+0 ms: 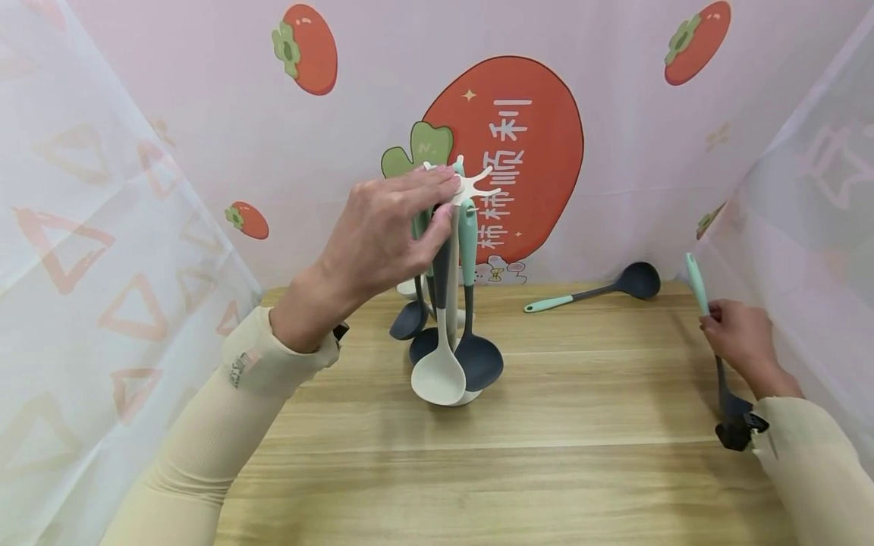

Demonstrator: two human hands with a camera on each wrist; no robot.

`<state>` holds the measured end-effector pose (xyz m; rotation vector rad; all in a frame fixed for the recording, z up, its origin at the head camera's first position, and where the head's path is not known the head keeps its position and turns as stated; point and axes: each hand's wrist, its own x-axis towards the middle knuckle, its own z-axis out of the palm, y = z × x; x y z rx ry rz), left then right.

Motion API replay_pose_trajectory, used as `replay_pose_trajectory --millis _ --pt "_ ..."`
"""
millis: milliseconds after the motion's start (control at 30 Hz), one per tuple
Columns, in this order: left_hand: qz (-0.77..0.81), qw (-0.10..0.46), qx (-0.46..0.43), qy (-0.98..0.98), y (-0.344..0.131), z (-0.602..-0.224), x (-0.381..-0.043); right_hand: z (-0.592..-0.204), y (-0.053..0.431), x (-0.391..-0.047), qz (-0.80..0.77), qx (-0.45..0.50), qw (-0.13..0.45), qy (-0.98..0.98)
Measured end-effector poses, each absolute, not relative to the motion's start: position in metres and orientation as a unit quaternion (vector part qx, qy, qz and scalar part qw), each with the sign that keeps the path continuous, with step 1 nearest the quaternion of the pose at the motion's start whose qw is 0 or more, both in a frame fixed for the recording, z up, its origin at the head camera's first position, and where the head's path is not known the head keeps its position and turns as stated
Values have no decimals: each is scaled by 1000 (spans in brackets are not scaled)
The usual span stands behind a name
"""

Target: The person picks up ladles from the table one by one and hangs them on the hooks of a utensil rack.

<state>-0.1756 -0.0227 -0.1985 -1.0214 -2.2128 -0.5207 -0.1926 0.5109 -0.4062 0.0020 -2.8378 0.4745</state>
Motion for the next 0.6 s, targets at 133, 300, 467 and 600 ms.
replay_pose_trajectory --millis 133,300,467,600 --pt "-197 320 -388 -841 -22 -198 -176 -401 496 -196 181 2 158 -971" --pt "-200 328 -393 -836 -23 -199 -176 -395 480 -197 200 5 178 -963" --pt "-202 329 -396 -833 -23 -200 -176 -386 462 -198 211 14 199 -957" --pt "-203 328 -395 -834 -23 -200 -176 -377 444 -197 215 24 213 -953"
